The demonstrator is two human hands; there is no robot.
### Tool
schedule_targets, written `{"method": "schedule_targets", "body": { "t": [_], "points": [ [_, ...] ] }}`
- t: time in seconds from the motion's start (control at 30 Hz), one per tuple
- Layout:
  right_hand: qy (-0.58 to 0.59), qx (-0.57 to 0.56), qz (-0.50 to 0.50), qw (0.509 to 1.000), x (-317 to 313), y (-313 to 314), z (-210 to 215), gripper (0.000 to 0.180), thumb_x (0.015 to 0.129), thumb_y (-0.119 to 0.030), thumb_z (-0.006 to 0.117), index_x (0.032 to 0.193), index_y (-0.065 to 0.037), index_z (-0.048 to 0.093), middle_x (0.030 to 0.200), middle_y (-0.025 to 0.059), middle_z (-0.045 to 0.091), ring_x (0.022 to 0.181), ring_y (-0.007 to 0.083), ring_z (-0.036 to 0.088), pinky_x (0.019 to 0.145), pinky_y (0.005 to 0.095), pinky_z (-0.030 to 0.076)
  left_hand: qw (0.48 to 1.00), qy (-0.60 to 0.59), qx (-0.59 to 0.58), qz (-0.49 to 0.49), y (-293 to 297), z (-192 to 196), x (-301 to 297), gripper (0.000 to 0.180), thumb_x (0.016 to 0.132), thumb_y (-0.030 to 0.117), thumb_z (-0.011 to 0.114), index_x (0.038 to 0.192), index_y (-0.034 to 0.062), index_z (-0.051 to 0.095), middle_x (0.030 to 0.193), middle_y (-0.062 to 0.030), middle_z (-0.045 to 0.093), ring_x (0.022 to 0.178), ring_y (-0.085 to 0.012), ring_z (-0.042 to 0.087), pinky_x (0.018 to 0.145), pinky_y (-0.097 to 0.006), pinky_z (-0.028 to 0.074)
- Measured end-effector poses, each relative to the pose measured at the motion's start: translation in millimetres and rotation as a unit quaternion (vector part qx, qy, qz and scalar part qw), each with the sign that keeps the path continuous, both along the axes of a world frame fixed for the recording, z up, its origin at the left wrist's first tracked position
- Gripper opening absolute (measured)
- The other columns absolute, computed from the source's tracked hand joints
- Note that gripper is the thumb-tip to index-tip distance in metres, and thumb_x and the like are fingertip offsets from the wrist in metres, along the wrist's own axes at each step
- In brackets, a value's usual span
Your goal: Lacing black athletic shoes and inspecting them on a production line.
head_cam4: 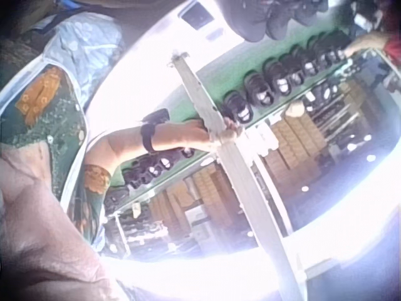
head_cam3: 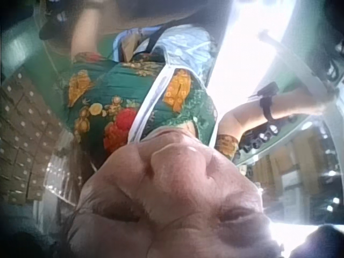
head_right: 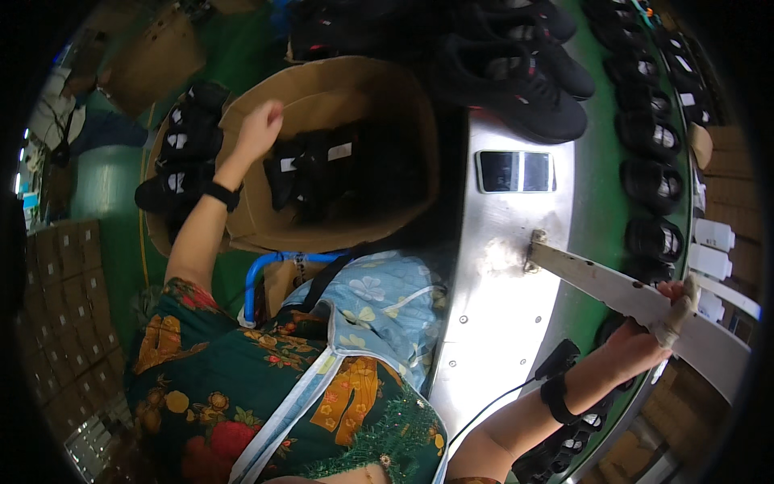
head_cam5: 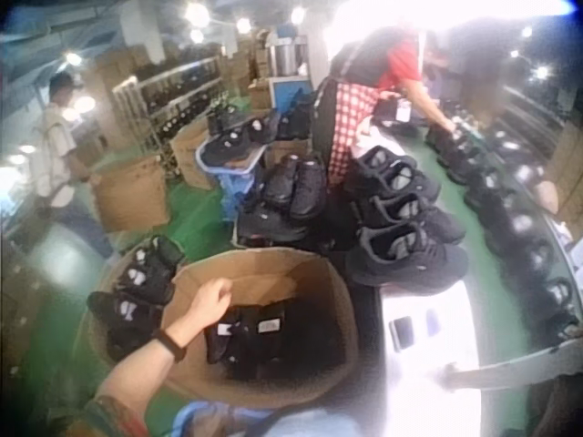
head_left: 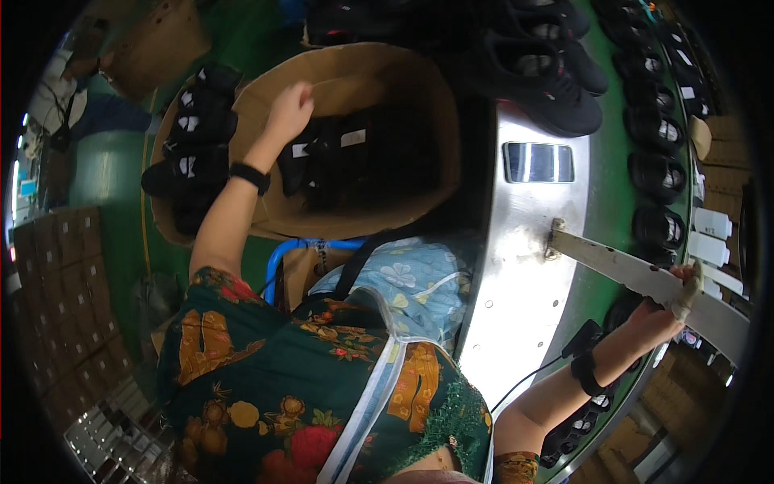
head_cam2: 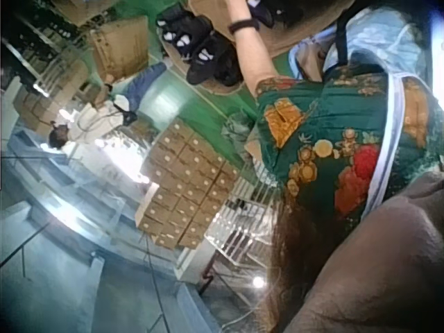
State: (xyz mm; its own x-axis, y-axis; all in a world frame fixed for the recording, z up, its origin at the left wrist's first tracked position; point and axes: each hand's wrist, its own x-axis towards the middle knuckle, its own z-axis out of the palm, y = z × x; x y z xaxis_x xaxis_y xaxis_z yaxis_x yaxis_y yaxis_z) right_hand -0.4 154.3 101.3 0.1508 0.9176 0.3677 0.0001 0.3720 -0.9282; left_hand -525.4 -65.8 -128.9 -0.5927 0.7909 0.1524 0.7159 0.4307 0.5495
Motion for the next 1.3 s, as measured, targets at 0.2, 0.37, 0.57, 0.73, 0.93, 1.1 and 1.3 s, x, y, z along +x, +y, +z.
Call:
{"method": "schedule_targets", "body": {
  "t": [0.2,0.37,0.57,0.73,0.93,1.1,1.3],
  "points": [
    [-0.037,0.003,-0.020,0.999,16,7,0,0.032,0.089,-0.022,0.054,0.113,0.000,0.058,0.094,0.0083,0.057,0.086,0.0190,0.056,0.073,0.0386,0.051,0.896,-0.343,-0.283,0.014,-117,-125,19,0.014,0.075,0.018,0.064,0.080,0.0059,0.063,0.077,-0.0093,0.065,0.070,-0.0218,0.062,0.063,-0.034,0.049],
    [-0.041,0.009,-0.036,0.998,13,1,7,0.040,0.087,-0.031,0.055,0.109,0.003,0.055,0.093,0.0075,0.056,0.081,0.0191,0.055,0.073,0.0366,0.051,0.826,-0.483,-0.291,0.013,-38,-187,41,0.014,0.079,0.017,0.058,0.087,0.0060,0.062,0.071,-0.0032,0.060,0.061,-0.0121,0.056,0.049,-0.026,0.045],
    [-0.078,0.013,-0.241,0.967,-35,-8,7,0.057,0.082,-0.044,0.063,0.111,0.003,0.051,0.087,0.0055,0.057,0.082,0.0151,0.056,0.072,0.0298,0.049,0.802,-0.556,-0.209,0.058,53,-263,65,0.022,0.081,0.021,0.058,0.092,0.0033,0.063,0.081,-0.0093,0.064,0.073,-0.0204,0.061,0.064,-0.031,0.050],
    [-0.143,-0.025,-0.278,0.950,-64,-4,-22,0.057,0.081,-0.045,0.063,0.111,0.003,0.051,0.086,0.0050,0.057,0.081,0.0146,0.056,0.071,0.0293,0.049,0.905,-0.339,-0.249,0.065,75,-340,42,0.028,0.082,0.029,0.057,0.093,0.0047,0.065,0.098,-0.0183,0.063,0.098,-0.0357,0.058,0.084,-0.041,0.046],
    [-0.194,-0.049,-0.296,0.934,-71,3,-38,0.058,0.081,-0.045,0.064,0.111,0.002,0.051,0.085,0.0043,0.056,0.080,0.0140,0.055,0.070,0.0288,0.048,0.906,-0.280,-0.271,0.165,78,-418,-36,0.039,0.083,0.032,0.058,0.114,0.0064,0.055,0.113,-0.0284,0.052,0.105,-0.0414,0.052,0.089,-0.043,0.043],
    [-0.232,-0.055,-0.308,0.921,-83,2,-45,0.058,0.080,-0.046,0.064,0.110,0.002,0.051,0.084,0.0038,0.055,0.079,0.0135,0.055,0.070,0.0284,0.048,0.886,-0.316,-0.271,0.206,81,-480,-74,0.052,0.085,0.030,0.055,0.131,0.0099,0.041,0.124,-0.0214,0.049,0.117,-0.0387,0.045,0.097,-0.045,0.038],
    [-0.252,-0.054,-0.306,0.916,-94,7,-52,0.058,0.080,-0.047,0.064,0.110,0.001,0.051,0.083,0.0032,0.055,0.077,0.0129,0.054,0.068,0.0279,0.047,0.886,-0.330,-0.242,0.216,93,-518,-87,0.060,0.085,0.030,0.055,0.137,0.0105,0.032,0.128,-0.0234,0.046,0.121,-0.0395,0.042,0.099,-0.049,0.035]
  ]
}}
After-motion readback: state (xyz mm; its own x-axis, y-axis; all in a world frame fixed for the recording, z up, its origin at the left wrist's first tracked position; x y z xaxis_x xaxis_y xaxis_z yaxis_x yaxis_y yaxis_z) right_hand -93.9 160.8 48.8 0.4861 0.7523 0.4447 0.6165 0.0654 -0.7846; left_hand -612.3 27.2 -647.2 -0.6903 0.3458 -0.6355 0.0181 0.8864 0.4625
